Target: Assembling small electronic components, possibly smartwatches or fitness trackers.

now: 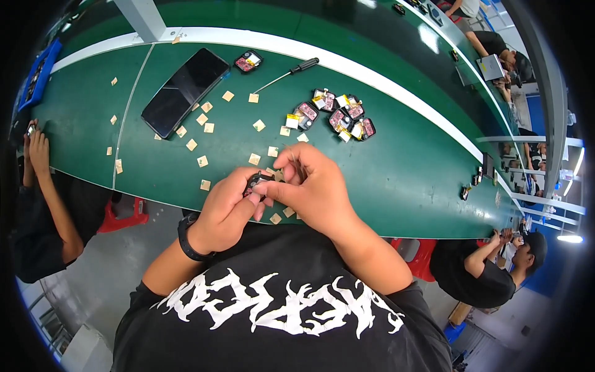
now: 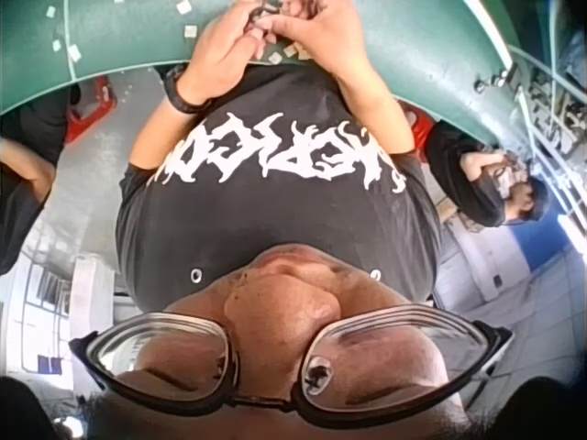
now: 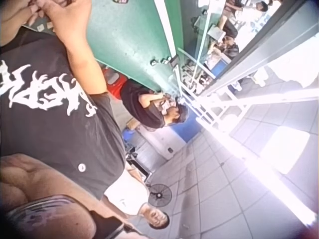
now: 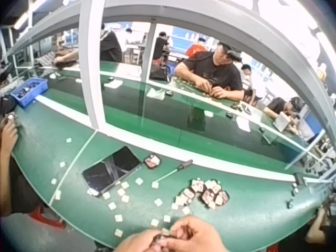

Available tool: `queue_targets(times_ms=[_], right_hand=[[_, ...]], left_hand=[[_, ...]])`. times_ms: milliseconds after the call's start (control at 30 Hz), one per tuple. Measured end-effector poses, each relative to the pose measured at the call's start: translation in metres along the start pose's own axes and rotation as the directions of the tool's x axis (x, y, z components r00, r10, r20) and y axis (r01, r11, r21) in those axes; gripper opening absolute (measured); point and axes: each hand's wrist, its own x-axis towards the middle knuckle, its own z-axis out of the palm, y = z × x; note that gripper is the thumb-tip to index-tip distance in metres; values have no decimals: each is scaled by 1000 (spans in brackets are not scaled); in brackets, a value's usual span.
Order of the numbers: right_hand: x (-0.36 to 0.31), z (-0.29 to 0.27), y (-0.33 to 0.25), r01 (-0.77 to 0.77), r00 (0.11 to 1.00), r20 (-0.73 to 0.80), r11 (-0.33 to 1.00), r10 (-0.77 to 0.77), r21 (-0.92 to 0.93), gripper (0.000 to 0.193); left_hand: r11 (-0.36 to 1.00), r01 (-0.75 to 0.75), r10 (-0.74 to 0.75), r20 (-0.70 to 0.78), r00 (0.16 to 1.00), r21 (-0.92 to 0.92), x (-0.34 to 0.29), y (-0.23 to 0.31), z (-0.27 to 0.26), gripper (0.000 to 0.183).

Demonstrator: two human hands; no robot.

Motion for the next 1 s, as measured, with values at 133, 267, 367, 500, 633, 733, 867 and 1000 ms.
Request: queue_targets(times_ms=[133, 267, 367, 500, 633, 733, 867, 1000], right_hand=[[9, -9, 1, -222, 963, 146, 974, 226, -42, 21], [13, -7, 0, -258, 947, 202, 966, 248, 22, 19], [10, -4, -5, -206, 952, 259, 967, 162, 153, 12], [5, -29, -1, -336, 940, 151, 913, 307, 232, 19], [3, -52, 7, -308, 949, 31, 906, 312, 290, 18], [2, -61, 11, -303, 946, -15, 902, 323, 307, 16], [-1, -68, 19, -297, 945, -31, 893, 326, 337, 15], [-2, -72, 19, -275, 942, -118, 923, 314, 269, 16]], left_hand=[[999, -39, 39, 29, 999, 21, 0, 1, -1, 31], [998, 6, -4, 30, 1000, -61, 0, 2, -1, 29], [925, 170, -206, -74, 976, -340, 0, 8, 4, 23], [861, 222, -348, -210, 914, -458, 9, 16, 6, 17], [845, 281, -401, -191, 896, -455, 14, 22, 5, 16], [840, 301, -420, -190, 888, -452, 15, 22, 6, 17], [872, 292, -382, -173, 908, -393, 15, 15, 6, 17], [887, 191, -314, -248, 916, -419, 16, 14, 8, 19]])
